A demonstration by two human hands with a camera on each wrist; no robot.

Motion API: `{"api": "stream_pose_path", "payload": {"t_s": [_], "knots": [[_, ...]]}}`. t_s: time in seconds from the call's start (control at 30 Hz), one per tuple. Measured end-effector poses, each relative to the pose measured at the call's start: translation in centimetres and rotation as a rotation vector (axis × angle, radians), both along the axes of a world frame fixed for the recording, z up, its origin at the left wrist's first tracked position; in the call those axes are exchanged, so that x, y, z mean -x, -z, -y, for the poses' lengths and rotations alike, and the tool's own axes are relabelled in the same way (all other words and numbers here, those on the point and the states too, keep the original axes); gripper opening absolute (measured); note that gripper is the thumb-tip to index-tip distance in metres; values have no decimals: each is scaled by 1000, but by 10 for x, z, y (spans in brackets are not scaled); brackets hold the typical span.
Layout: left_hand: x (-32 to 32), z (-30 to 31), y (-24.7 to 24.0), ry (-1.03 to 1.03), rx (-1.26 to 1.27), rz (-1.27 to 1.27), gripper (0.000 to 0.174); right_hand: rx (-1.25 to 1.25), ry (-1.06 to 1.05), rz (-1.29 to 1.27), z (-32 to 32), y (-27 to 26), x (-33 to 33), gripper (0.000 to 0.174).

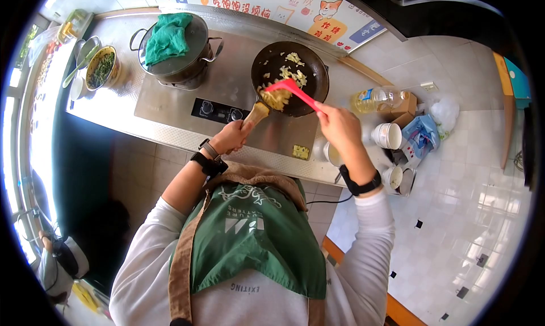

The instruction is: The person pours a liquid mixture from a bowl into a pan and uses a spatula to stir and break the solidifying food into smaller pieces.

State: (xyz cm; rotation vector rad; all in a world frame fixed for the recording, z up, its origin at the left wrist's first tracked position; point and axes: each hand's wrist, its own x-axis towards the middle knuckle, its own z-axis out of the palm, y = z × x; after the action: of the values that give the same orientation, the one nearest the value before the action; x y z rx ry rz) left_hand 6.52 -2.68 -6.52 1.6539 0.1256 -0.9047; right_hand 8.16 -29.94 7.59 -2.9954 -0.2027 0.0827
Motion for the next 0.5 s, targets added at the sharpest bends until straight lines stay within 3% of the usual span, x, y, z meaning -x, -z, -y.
{"api": "stream_pose_path", "payload": {"t_s": [0.2,0.3,0.37,0.4,0.5], "knots": [[-4,-14,10,-102,199,91,39,35,159,-86,35,-41,32,25],[-30,-29,45,-208,20,94,40,40,203,-59,40,-28,38,27],[-42,-31,57,58,-313,329,45,51,233,-38,42,-24,39,26],[-44,-26,82,72,-477,522,48,51,238,-36,43,-26,39,26],[-51,-23,117,106,-574,731,43,45,271,-35,49,-38,40,25]]}}
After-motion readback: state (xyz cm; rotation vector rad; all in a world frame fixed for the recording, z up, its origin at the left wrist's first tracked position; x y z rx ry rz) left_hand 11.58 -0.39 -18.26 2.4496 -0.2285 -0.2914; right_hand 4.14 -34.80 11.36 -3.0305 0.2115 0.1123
